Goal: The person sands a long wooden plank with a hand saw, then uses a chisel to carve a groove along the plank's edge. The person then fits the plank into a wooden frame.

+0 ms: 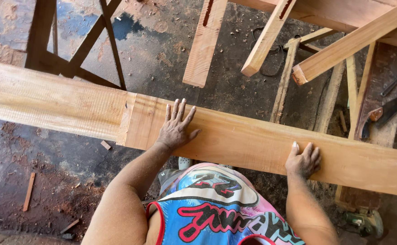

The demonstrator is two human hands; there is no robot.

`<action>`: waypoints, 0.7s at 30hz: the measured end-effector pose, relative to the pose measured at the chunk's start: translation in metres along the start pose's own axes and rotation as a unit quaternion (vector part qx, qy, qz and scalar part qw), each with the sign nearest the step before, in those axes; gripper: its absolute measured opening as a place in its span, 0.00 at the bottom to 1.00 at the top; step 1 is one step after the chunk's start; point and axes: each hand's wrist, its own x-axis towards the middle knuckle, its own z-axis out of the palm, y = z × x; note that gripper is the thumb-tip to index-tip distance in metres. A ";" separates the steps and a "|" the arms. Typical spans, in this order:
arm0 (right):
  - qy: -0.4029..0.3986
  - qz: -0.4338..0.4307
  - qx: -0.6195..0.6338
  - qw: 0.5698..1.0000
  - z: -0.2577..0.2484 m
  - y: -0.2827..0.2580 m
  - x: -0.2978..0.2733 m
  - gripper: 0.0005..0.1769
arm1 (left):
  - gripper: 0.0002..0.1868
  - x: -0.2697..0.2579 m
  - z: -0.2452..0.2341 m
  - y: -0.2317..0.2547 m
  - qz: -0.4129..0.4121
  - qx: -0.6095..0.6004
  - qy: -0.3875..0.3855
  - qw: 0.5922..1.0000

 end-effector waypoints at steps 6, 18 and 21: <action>0.021 0.003 0.010 1.000 -0.001 0.001 -0.002 0.45 | 0.48 0.002 0.002 -0.001 -0.002 -0.004 -0.017 1.000; 0.009 0.019 0.027 0.999 0.005 0.005 0.007 0.46 | 0.41 0.006 0.011 -0.006 0.005 0.012 -0.031 0.999; 0.010 0.013 0.022 1.000 0.004 0.006 0.007 0.46 | 0.41 0.007 0.010 -0.004 0.004 0.006 -0.024 1.000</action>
